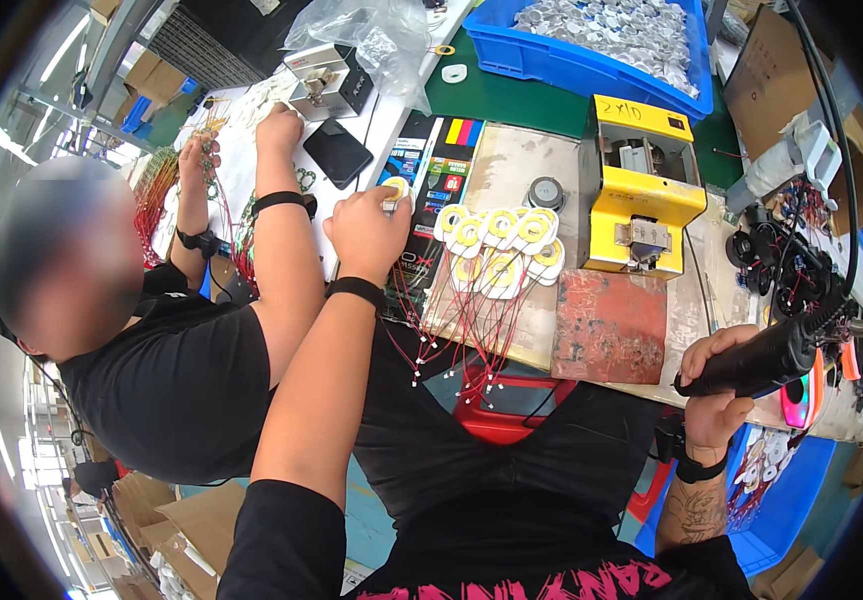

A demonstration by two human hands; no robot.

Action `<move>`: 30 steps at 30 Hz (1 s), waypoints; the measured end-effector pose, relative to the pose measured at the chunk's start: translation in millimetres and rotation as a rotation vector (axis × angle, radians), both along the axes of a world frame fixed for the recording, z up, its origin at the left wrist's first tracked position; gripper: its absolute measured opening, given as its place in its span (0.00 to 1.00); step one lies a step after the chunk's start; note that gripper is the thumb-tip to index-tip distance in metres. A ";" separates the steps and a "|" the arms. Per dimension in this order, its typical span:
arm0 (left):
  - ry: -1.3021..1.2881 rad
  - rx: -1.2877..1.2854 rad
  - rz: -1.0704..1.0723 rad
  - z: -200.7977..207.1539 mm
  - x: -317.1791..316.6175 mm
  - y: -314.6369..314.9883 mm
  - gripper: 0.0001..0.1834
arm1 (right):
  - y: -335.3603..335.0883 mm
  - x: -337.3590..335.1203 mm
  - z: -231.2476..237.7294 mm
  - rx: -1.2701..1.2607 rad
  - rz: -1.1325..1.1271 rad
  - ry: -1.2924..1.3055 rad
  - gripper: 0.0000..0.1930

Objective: Assembling and applying heat to small electronic components on a workbench in a factory setting.

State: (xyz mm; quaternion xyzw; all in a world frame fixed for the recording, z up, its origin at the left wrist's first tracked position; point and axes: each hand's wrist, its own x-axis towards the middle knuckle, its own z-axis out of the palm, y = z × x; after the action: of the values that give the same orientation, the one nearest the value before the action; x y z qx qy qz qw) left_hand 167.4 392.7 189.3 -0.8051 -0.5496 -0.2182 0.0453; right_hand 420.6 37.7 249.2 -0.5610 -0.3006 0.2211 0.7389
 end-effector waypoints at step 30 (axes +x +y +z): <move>-0.047 -0.067 0.134 1.7 -27.2 -39.1 0.19 | -20.3 -1.6 -4.0 -0.039 -0.053 0.018 0.50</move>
State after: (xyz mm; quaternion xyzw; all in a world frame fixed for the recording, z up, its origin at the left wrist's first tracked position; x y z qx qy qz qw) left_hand 140.2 353.6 191.0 -0.7621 -0.6104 -0.2149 0.0198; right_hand 419.0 17.4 245.2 -0.5810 -0.2747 0.2123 0.7361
